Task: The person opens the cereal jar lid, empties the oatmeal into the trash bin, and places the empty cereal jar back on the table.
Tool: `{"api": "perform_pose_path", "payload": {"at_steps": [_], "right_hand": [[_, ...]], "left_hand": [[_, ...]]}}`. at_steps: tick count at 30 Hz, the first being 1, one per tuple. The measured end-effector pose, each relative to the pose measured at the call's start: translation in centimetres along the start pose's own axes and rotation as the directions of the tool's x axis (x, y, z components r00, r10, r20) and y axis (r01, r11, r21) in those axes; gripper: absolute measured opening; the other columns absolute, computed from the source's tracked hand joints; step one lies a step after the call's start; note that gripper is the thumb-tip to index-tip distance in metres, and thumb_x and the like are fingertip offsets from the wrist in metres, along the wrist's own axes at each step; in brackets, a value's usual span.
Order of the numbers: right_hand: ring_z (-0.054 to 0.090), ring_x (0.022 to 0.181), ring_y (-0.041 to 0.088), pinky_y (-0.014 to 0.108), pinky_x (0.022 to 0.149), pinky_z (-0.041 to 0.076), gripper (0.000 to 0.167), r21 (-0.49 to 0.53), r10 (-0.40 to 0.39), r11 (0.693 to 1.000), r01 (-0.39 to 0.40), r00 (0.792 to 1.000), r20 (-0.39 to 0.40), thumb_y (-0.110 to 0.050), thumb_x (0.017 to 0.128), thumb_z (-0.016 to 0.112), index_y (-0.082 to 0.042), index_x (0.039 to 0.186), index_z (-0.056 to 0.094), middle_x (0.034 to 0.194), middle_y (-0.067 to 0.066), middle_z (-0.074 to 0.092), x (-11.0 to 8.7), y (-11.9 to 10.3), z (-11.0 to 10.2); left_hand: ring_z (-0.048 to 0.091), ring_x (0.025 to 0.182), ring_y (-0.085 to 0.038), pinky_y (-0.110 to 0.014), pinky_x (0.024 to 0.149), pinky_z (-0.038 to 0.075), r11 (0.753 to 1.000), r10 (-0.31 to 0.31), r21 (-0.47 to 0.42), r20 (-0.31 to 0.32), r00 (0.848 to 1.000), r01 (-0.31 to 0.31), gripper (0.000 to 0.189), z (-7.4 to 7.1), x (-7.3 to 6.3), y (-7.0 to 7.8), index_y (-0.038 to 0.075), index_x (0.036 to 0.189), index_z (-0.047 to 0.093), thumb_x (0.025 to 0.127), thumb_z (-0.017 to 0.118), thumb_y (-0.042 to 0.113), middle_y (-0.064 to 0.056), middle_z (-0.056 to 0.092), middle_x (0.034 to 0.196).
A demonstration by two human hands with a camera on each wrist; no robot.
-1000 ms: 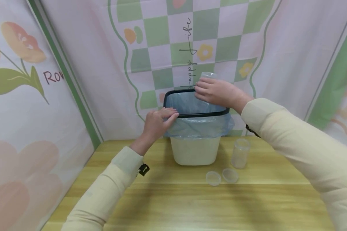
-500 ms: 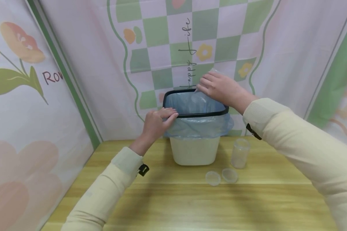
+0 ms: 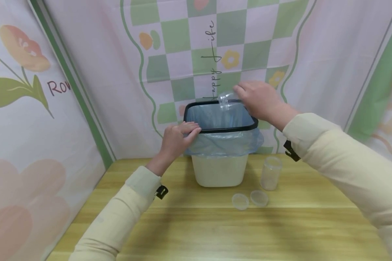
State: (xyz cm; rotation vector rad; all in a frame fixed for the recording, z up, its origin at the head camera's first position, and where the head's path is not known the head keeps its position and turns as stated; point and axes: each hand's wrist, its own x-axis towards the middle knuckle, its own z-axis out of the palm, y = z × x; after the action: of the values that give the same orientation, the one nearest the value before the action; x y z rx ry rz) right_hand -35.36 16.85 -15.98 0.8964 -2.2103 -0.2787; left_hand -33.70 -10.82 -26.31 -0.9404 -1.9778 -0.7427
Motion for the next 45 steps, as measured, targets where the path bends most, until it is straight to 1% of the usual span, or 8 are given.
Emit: {"api": "perform_pose_path", "payload": {"at_steps": [7, 11, 17, 22, 30, 38, 41, 45], "right_hand": [[0.062, 0.095, 0.044, 0.054, 0.065, 0.054, 0.054, 0.026, 0.157, 0.987, -0.160, 0.982, 0.103, -0.006, 0.080, 0.072, 0.010, 0.127, 0.049, 0.118, 0.029, 0.059, -0.7, 0.1, -1.0], [0.062, 0.094, 0.045, 0.054, 0.063, 0.053, 0.063, 0.053, 0.222, 0.971, -0.231, 0.965, 0.139, -0.015, 0.081, 0.075, 0.009, 0.131, 0.046, 0.124, 0.029, 0.057, -1.2, 0.3, -1.3], [0.061, 0.091, 0.046, 0.057, 0.062, 0.052, 0.068, 0.093, 0.302, 0.944, -0.316, 0.943, 0.142, -0.020, 0.082, 0.075, 0.008, 0.136, 0.043, 0.121, 0.030, 0.058, -2.0, 0.5, -1.7], [0.061, 0.087, 0.045, 0.058, 0.065, 0.050, 0.067, 0.157, 0.353, 0.915, -0.371, 0.926, 0.130, -0.023, 0.081, 0.076, 0.009, 0.132, 0.045, 0.112, 0.031, 0.060, -2.7, 0.6, -2.0], [0.056, 0.099, 0.048, 0.059, 0.079, 0.047, 0.070, 0.243, 0.446, 0.839, -0.486, 0.872, 0.202, -0.026, 0.085, 0.073, 0.011, 0.136, 0.042, 0.122, 0.033, 0.055, -3.8, 0.8, -2.3], [0.054, 0.104, 0.045, 0.058, 0.087, 0.044, 0.063, 0.347, 0.502, 0.768, -0.538, 0.843, 0.194, -0.028, 0.084, 0.075, 0.010, 0.127, 0.049, 0.116, 0.031, 0.057, -5.3, 0.5, -2.4], [0.052, 0.107, 0.045, 0.058, 0.090, 0.042, 0.064, 0.393, 0.518, 0.729, -0.560, 0.827, 0.216, -0.029, 0.085, 0.075, 0.010, 0.127, 0.048, 0.118, 0.030, 0.055, -5.9, 0.2, -2.5], [0.050, 0.111, 0.045, 0.058, 0.092, 0.041, 0.067, 0.433, 0.525, 0.700, -0.568, 0.820, 0.228, -0.031, 0.085, 0.075, 0.010, 0.130, 0.046, 0.120, 0.030, 0.054, -6.6, -0.2, -2.7]], "left_hand": [[0.070, 0.093, -0.021, -0.035, 0.091, 0.052, 1.000, 0.009, 0.003, 0.000, 1.000, -0.009, 0.015, -0.1, 0.1, 0.0, 0.004, 0.099, 0.077, 0.088, 0.073, 0.013, -0.009, 0.074, 0.094], [0.070, 0.093, -0.020, -0.035, 0.091, 0.052, 1.000, 0.004, 0.009, 0.010, 1.000, -0.004, 0.015, -0.1, 0.1, 0.0, 0.004, 0.099, 0.077, 0.088, 0.073, 0.014, -0.008, 0.074, 0.095], [0.070, 0.094, -0.020, -0.034, 0.090, 0.052, 1.000, 0.002, 0.021, 0.025, 1.000, -0.002, 0.016, 0.0, 0.2, -0.1, 0.005, 0.100, 0.077, 0.089, 0.072, 0.015, -0.008, 0.073, 0.096], [0.070, 0.094, -0.020, -0.035, 0.090, 0.052, 1.000, -0.002, 0.016, 0.028, 1.000, 0.002, 0.017, 0.0, 0.2, -0.2, 0.003, 0.099, 0.077, 0.089, 0.072, 0.015, -0.009, 0.073, 0.096], [0.070, 0.094, -0.021, -0.034, 0.091, 0.052, 1.000, -0.007, 0.012, 0.039, 0.999, 0.006, 0.016, 0.0, 0.2, -0.2, 0.004, 0.099, 0.077, 0.090, 0.071, 0.014, -0.009, 0.073, 0.097], [0.070, 0.095, -0.021, -0.033, 0.092, 0.051, 1.000, -0.027, 0.004, 0.048, 0.998, 0.027, 0.016, -0.1, 0.0, 0.0, 0.004, 0.100, 0.077, 0.089, 0.072, 0.014, -0.009, 0.073, 0.097], [0.070, 0.094, -0.020, -0.033, 0.092, 0.051, 1.000, -0.030, -0.003, 0.043, 0.999, 0.031, 0.016, -0.2, 0.0, 0.1, 0.003, 0.100, 0.077, 0.089, 0.072, 0.014, -0.009, 0.073, 0.097], [0.070, 0.094, -0.020, -0.034, 0.092, 0.051, 1.000, -0.025, -0.004, 0.036, 0.999, 0.026, 0.016, -0.3, 0.1, 0.2, 0.003, 0.100, 0.077, 0.089, 0.072, 0.014, -0.008, 0.073, 0.096]]}}
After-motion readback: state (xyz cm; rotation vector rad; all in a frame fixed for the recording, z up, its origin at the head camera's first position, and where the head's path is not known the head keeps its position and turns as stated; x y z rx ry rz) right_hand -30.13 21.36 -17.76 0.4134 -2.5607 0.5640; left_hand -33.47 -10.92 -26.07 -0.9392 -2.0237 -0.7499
